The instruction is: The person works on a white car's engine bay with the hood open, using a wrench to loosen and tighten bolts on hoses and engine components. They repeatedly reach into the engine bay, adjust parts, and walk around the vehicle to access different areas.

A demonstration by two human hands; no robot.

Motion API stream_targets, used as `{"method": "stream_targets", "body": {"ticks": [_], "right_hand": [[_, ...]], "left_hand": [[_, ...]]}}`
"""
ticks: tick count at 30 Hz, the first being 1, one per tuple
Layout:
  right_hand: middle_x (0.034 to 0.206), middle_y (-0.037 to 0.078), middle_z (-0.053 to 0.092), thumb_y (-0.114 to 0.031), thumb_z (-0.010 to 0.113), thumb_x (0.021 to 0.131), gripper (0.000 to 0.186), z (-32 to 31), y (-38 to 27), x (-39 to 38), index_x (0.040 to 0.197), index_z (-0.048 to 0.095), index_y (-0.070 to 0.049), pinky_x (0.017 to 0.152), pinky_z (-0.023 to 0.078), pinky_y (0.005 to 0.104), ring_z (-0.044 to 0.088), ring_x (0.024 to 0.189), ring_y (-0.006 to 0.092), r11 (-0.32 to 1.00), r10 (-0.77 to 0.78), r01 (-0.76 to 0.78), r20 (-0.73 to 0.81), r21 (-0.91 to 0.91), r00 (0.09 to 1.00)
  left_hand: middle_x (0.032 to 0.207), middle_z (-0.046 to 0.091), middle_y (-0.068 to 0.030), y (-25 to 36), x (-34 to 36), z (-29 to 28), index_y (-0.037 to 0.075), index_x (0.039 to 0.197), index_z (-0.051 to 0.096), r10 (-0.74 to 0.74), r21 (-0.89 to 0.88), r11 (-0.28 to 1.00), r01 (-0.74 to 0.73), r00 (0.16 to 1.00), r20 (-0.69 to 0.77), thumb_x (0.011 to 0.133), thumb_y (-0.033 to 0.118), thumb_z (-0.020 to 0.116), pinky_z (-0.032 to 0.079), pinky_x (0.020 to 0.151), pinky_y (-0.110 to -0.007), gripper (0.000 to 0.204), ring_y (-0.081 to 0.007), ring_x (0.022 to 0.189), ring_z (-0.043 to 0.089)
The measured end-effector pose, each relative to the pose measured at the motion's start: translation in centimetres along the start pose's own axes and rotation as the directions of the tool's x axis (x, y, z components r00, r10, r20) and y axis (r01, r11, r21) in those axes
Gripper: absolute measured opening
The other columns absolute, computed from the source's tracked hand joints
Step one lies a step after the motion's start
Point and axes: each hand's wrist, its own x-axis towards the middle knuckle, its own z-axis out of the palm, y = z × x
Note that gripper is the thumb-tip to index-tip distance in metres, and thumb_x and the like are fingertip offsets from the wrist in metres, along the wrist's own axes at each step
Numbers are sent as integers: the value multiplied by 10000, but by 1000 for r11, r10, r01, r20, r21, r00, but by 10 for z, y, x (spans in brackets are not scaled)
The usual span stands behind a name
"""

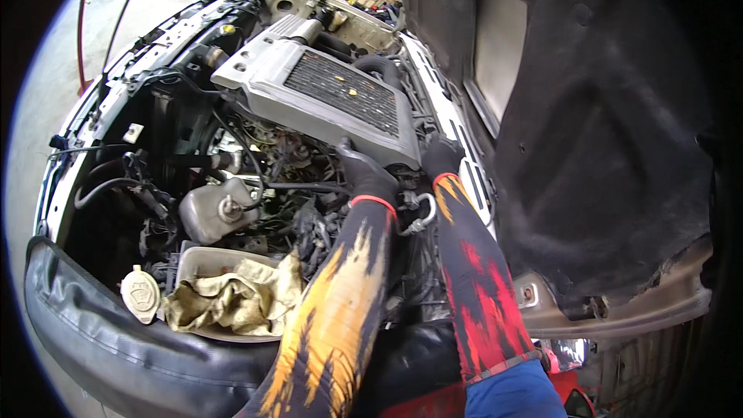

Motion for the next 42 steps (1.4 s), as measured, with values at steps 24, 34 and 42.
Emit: {"method": "stream_targets", "body": {"ticks": [24, 34, 42], "right_hand": [[1061, 143, 718, -314, 591, 881, 273, -18, 17, -10, 1091, 651, -150, 893, 465, 551, 678, 1038, 361, 960, -186, 126, 234, 248, 954], [852, 50, 632, -72, 553, 954, 168, 32, 65, -78, 1079, 646, -9, 634, 485, 295, 583, 695, 170, 143, 407, -92, 27, 985, 913], [836, 145, 706, -121, 564, 929, 198, 3, 76, -82, 976, 710, 5, 714, 513, 379, 667, 761, 266, 638, 320, 231, -526, 735, 788]], "left_hand": [[1422, 518, -166, -3, -7, -1, 35, 1481, 391, 64, 91, 994, -52, 988, -137, 958, 499, 537, 428, 1041, -481, 715, -346, 1218, 548], [1155, 628, -160, 22, -65, 53, 3, 1348, 527, 220, 588, 771, -245, 969, 115, 985, 448, 532, 501, 871, -385, 574, -285, 962, 635], [933, 704, -71, 209, -287, 98, -38, 1211, 643, -82, 236, -208, -949, 257, 963, 1007, 217, 563, 493, 656, -257, 336, -118, 789, 630]]}}
